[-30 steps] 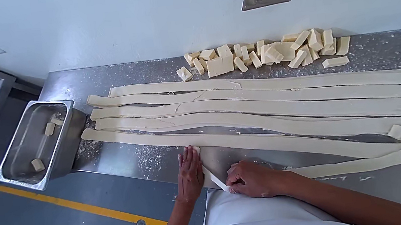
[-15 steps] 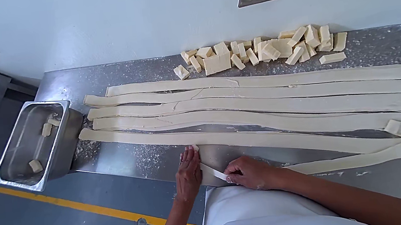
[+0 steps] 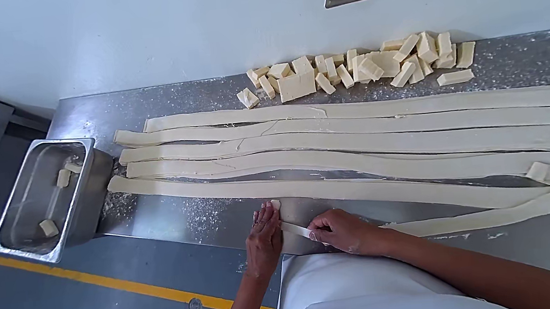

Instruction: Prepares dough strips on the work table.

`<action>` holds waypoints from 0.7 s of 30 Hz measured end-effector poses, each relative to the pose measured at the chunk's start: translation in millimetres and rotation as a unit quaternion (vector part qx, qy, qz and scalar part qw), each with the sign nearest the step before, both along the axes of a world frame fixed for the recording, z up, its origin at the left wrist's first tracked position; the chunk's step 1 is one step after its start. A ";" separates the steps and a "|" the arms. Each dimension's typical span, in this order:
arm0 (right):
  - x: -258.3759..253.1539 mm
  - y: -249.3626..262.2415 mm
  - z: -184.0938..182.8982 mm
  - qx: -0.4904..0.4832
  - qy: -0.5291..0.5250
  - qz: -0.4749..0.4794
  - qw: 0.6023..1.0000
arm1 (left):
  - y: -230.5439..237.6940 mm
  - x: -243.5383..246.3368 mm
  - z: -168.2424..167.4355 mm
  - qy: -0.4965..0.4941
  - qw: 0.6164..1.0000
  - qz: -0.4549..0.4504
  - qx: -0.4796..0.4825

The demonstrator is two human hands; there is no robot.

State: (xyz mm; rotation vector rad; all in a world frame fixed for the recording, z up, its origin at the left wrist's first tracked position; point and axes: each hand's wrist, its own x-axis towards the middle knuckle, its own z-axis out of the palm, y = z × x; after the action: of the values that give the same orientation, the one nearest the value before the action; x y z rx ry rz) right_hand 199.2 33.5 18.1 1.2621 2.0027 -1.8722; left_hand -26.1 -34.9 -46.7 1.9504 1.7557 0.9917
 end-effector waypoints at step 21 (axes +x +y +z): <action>-39.1 12.2 -14.3 -0.184 0.046 -0.049 0.981 | -14.6 20.3 41.7 -0.251 0.940 0.099 -0.209</action>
State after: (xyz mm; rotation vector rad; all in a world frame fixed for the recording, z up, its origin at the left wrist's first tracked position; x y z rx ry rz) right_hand 160.1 45.7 3.9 1.2033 1.5516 -2.2522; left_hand -5.8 -49.6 -5.1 1.1540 1.7014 0.9702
